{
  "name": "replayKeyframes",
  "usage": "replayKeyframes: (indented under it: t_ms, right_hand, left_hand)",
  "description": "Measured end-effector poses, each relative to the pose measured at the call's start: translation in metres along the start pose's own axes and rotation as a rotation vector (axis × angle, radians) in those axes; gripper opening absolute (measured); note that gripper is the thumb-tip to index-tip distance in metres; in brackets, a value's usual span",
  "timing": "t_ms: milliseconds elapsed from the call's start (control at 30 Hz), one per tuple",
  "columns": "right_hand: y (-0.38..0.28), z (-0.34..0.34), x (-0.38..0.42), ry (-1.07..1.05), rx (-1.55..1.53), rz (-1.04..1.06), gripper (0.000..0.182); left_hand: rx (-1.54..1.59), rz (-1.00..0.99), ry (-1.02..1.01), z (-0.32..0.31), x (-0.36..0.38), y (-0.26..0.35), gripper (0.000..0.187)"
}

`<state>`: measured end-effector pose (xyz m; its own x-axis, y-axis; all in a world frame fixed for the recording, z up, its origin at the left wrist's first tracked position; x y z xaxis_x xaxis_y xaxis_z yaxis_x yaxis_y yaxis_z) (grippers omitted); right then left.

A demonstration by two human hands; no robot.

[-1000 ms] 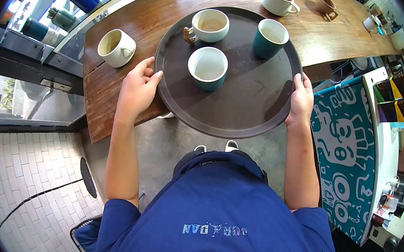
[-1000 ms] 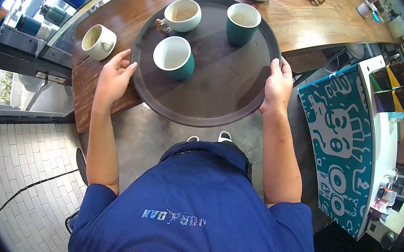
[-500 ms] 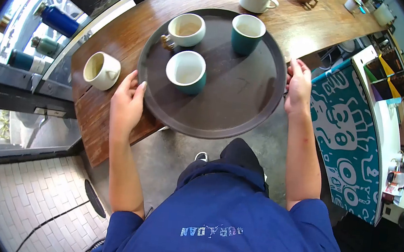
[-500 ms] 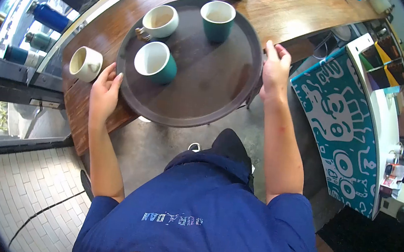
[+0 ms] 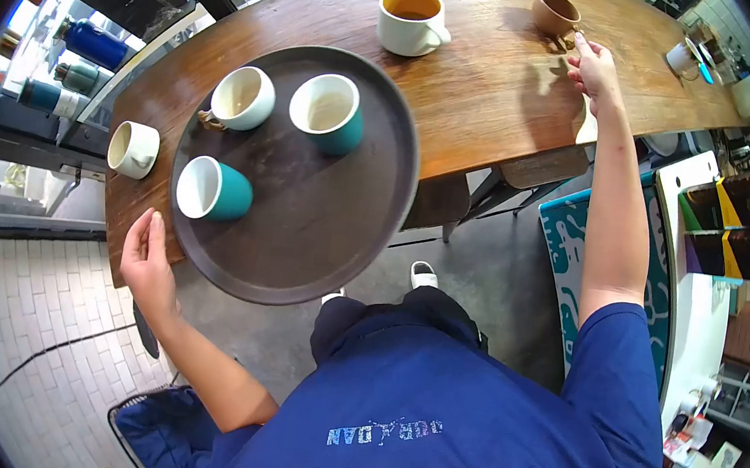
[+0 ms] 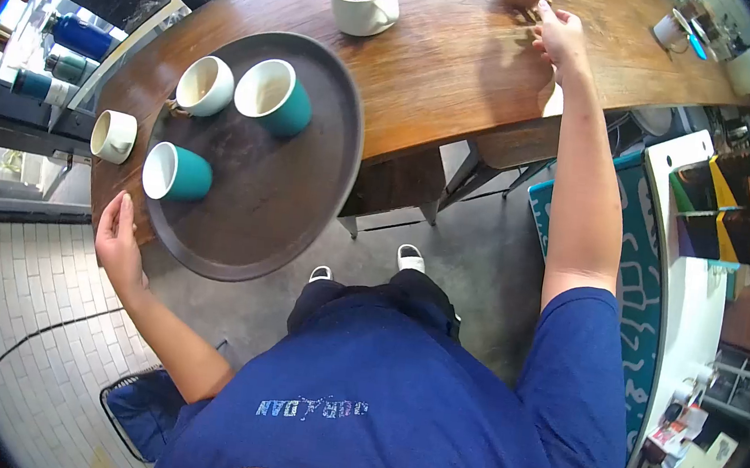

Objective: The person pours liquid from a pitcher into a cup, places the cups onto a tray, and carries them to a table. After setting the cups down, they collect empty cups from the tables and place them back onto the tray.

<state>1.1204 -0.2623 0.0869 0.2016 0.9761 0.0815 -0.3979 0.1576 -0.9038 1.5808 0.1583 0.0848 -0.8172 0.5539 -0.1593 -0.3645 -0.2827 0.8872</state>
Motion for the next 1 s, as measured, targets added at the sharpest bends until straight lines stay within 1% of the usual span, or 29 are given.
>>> replayKeyframes:
  t_ms: [33, 67, 167, 200, 233, 300, 367, 433, 467, 500, 533, 567, 633, 700, 800, 900, 933, 1000]
  right_hand:
    - [0.001, -0.002, -0.007, -0.101, -0.049, -0.101, 0.053]
    - [0.002, -0.003, -0.013, -0.113, -0.06, -0.108, 0.052]
    - [0.002, -0.001, -0.033, -0.217, -0.118, -0.158, 0.049]
    - [-0.003, -0.002, -0.033, -0.245, -0.121, -0.187, 0.041]
    - [-0.004, -0.003, -0.038, -0.263, -0.122, -0.182, 0.041]
    - [-0.005, -0.006, -0.04, -0.458, -0.176, -0.305, 0.036]
    - [-0.003, -0.01, -0.044, -0.447, -0.215, -0.277, 0.034]
    - [0.006, -0.013, -0.056, -0.522, -0.353, -0.276, 0.031]
    - [0.009, -0.013, -0.057, -0.528, -0.433, -0.289, 0.029]
    - [0.01, -0.012, -0.054, -0.546, -0.422, -0.288, 0.029]
    - [0.011, -0.009, -0.049, -0.542, -0.464, -0.247, 0.028]
    - [0.012, -0.006, -0.041, -0.538, -0.505, -0.207, 0.028]
    - [0.007, 0.01, -0.012, -0.573, -0.432, -0.149, 0.027]
    - [-0.005, 0.027, 0.033, -0.54, -0.408, -0.131, 0.025]
    - [-0.023, 0.055, 0.1, -0.571, -0.335, -0.102, 0.024]
    - [-0.028, 0.074, 0.164, -0.597, -0.293, -0.116, 0.024]
    - [-0.027, 0.077, 0.184, -0.638, -0.289, -0.106, 0.024]
    - [-0.028, 0.078, 0.23, -0.73, -0.286, -0.085, 0.024]
  left_hand:
    - [0.027, 0.006, 0.071, 0.0, 0.009, 0.003, 0.027]
    - [0.052, 0.013, 0.144, 0.0, 0.019, 0.007, 0.025]
    - [0.036, 0.038, 0.186, -0.005, 0.041, 0.02, 0.024]
    - [0.028, 0.025, 0.207, -0.005, 0.046, 0.023, 0.024]
    - [0.02, 0.029, 0.224, -0.004, 0.051, 0.024, 0.024]
    - [0.005, -0.011, 0.246, -0.003, 0.059, 0.027, 0.023]
    - [-0.014, -0.014, 0.244, -0.004, 0.066, 0.03, 0.023]
    - [-0.034, -0.009, 0.246, -0.005, 0.074, 0.032, 0.022]
    - [-0.015, -0.019, 0.242, -0.006, 0.077, 0.031, 0.022]
    - [0.003, -0.026, 0.237, -0.005, 0.08, 0.029, 0.022]
    - [0.033, -0.027, 0.241, -0.003, 0.082, 0.024, 0.021]
    - [0.029, -0.014, 0.257, -0.002, 0.086, 0.025, 0.021]
    - [0.067, -0.019, 0.258, 0.001, 0.097, 0.029, 0.021]
    - [0.074, 0.0, 0.265, 0.008, 0.106, 0.019, 0.022]
    - [0.071, -0.002, 0.213, 0.021, 0.12, 0.006, 0.021]
    - [0.07, 0.011, 0.199, 0.042, 0.132, -0.007, 0.021]
    - [0.099, 0.001, 0.22, 0.05, 0.136, -0.009, 0.018]
    - [0.12, 0.005, 0.222, 0.07, 0.147, -0.02, 0.018]
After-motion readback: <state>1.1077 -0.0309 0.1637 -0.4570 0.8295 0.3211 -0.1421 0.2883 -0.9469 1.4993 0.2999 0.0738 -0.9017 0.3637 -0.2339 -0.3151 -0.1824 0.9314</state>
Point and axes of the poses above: each hand's wrist, its own x-axis away from the middle knuckle, its own z-axis out of the back of the hand, y = z × x, the point moved 3 cm from there along -x, towards the middle knuckle, and after that the axes turned 5 degrees about -z, right-handed, at the moved point
